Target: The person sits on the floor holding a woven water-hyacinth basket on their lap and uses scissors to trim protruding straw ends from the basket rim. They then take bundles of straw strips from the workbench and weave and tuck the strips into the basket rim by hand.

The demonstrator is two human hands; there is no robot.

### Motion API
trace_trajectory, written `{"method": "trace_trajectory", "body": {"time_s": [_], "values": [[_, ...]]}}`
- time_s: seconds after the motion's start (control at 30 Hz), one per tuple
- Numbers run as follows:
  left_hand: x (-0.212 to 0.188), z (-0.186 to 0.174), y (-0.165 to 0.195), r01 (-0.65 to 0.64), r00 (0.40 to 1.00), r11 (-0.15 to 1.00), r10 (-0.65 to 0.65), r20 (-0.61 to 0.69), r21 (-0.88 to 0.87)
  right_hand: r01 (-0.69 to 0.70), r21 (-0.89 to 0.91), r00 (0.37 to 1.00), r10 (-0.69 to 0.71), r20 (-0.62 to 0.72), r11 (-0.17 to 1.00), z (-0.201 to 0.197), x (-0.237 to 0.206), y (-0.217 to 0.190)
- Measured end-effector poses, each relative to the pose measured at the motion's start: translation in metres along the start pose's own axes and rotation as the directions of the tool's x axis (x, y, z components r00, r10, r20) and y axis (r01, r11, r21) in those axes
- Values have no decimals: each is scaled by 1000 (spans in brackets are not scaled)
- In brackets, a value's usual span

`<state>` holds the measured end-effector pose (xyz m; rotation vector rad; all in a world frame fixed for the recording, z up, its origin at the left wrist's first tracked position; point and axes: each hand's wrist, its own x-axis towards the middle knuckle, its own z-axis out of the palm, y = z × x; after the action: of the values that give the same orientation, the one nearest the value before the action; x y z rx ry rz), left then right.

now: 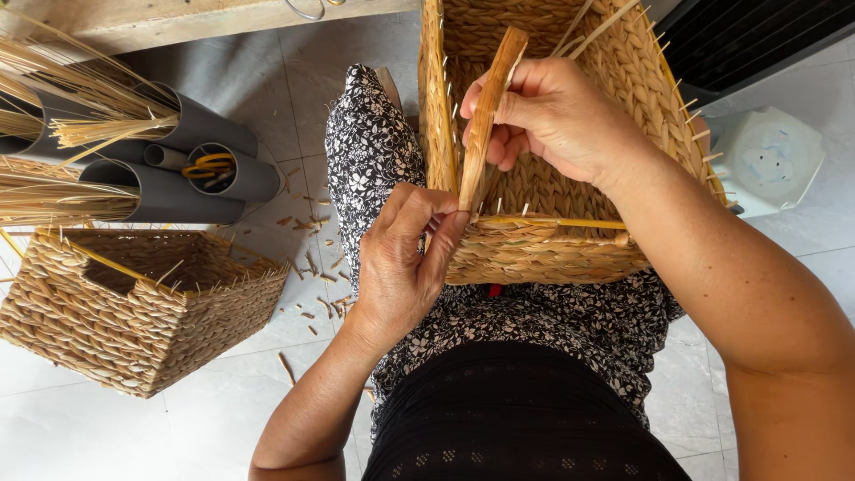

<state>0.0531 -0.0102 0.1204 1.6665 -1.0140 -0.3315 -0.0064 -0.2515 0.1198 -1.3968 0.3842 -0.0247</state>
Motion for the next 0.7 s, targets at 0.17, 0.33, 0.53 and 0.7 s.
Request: {"method": "trace_trajectory", "body": {"time_s": [0.17, 0.33, 0.53, 0.7], "values": [[-3, 0, 0, -28, 1000, 1000, 28, -4, 4, -45, -46, 997, 42, -66, 998, 4, 2, 2], [-6, -5, -6, -14, 999, 996, 18, 43, -90, -86, -18, 989, 87, 119, 996, 5, 2, 1], [-10, 1, -3, -6, 1000, 1000, 6, 17, -2, -155, -91, 977, 166, 136, 984, 5, -3, -2], [-8, 5, -1, 42, 999, 996, -45, 28, 79, -227, -93, 960, 239, 148, 969, 8, -2, 0]]}}
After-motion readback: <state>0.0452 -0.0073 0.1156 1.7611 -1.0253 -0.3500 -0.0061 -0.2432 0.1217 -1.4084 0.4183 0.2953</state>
